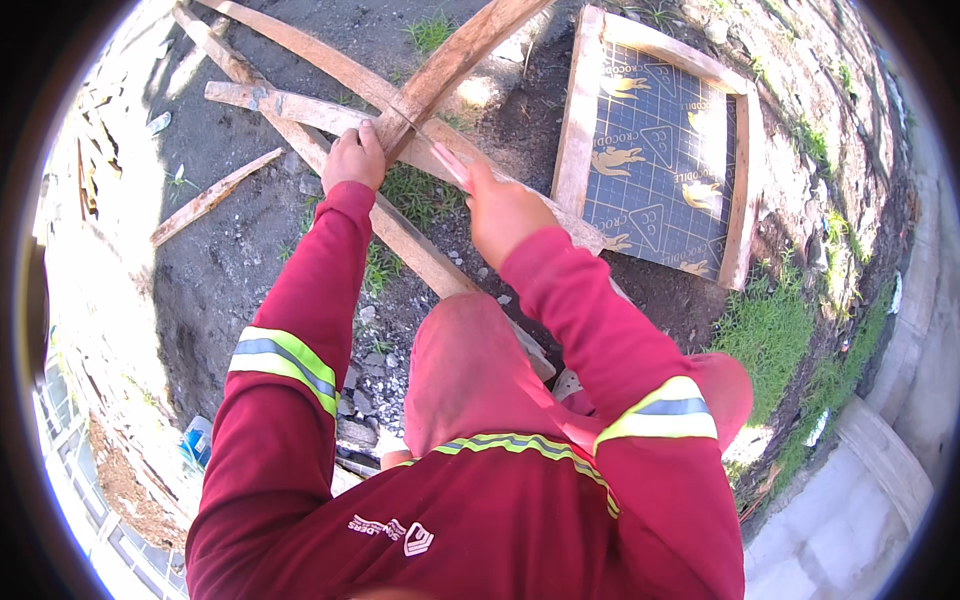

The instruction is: The person hammers nails into wooden planks to form a rectangular frame around a patterned tile. They then use a hand saw to cut a wooden plank and fit it into the frame.

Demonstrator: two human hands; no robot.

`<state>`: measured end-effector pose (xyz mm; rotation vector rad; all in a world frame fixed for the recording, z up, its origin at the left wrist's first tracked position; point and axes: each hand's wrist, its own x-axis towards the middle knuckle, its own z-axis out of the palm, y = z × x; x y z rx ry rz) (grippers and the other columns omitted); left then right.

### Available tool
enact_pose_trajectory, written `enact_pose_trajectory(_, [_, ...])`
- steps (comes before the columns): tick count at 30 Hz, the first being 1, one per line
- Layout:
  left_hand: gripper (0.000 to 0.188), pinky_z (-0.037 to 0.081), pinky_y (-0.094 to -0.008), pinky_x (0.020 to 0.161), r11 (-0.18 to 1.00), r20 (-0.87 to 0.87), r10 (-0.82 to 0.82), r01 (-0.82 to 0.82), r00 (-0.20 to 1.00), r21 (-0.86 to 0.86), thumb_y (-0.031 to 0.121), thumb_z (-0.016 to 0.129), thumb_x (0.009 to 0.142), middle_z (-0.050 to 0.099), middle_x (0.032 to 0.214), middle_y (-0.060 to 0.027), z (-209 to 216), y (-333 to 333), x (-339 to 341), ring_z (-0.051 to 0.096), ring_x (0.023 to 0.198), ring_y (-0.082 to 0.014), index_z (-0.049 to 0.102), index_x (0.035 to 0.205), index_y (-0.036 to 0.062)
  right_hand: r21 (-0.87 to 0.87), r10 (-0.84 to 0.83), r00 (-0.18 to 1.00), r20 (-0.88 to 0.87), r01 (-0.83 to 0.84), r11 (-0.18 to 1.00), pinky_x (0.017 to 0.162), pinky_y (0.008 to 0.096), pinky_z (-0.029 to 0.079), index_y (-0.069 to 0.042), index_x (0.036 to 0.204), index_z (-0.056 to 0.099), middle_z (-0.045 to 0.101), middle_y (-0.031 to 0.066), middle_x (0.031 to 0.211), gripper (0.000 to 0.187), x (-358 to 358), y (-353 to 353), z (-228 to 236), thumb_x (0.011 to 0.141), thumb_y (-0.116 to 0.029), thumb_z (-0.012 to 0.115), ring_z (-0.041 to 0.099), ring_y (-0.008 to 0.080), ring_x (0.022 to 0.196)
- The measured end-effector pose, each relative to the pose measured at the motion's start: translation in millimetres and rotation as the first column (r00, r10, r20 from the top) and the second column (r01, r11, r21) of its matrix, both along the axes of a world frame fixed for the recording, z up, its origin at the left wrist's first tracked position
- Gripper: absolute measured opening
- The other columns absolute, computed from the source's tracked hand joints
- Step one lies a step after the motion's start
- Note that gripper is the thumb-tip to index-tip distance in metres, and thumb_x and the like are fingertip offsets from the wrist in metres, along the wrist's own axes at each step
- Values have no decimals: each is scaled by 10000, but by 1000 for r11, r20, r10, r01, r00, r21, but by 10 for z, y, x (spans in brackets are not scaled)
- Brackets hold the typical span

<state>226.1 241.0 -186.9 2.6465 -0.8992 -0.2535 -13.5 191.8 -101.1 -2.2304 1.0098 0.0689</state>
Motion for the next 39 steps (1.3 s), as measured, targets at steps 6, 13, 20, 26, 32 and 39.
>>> enact_pose_trajectory(6, [518, 478, -489, 873, 999, 83, -4, 8, 997, -54, 438, 380, 972, 657, 1000, -240, -119, 20, 11, 626, 957, -404, 673, 968, 11, -69, 24, 996, -82, -29, 997, 595, 509, 520, -85, 1162, 459, 631, 234, 755, 291, -951, 320, 877, 916, -189, 574, 639, 428, 666])
enact_pose_trajectory(13, [523, 478, -492, 869, 1000, 16, 22, -22, 1000, 6, 433, 379, 972, 659, 976, -246, 46, -36, 3, 624, 943, -418, 672, 966, -1, -54, 43, 999, 23, -42, 998, 643, 550, 488, -41, 1060, 455, 626, 257, 727, 185, 282, -142, -133, 944, -175, 509, 616, 472, 713])
enact_pose_trajectory(20, [510, 483, -492, 854, 999, 50, 8, -5, 999, -49, 428, 388, 970, 659, 962, -240, -136, 11, 22, 626, 933, -412, 675, 936, 8, -9, 0, 998, -63, 0, 1000, 604, 521, 507, -59, 1208, 454, 626, 243, 816, 352, -1142, 379, 907, 890, -107, 597, 631, 445, 719])
enact_pose_trajectory(26, [514, 485, -497, 851, 999, 26, 36, -36, 999, -12, 439, 388, 967, 660, 963, -236, -15, -37, 6, 630, 920, -410, 671, 937, 11, -52, 40, 999, 34, -39, 998, 615, 550, 475, -44, 1052, 431, 613, 272, 738, 199, 286, -155, -13, 921, -140, 547, 608, 471, 716])
enact_pose_trajectory(32, [510, 489, -491, 848, 997, 74, -11, 17, 997, -79, 429, 391, 968, 662, 965, -239, -69, 5, 37, 630, 913, -408, 668, 934, 2, -89, 35, 997, 72, -29, 996, 582, 513, 499, -53, 1176, 461, 627, 222, 782, 335, -1026, 324, 460, 881, -119, 606, 631, 431, 696])
enact_pose_trajectory(39, [513, 484, -489, 864, 999, 54, 23, -21, 998, -43, 434, 387, 968, 660, 979, -245, -66, -6, 0, 629, 940, -415, 671, 959, 6, -1, 70, 993, -92, -70, 998, 629, 532, 506, -37, 1074, 469, 630, 254, 732, 214, -14, -55, 420, 936, -190, 528, 636, 449, 711])
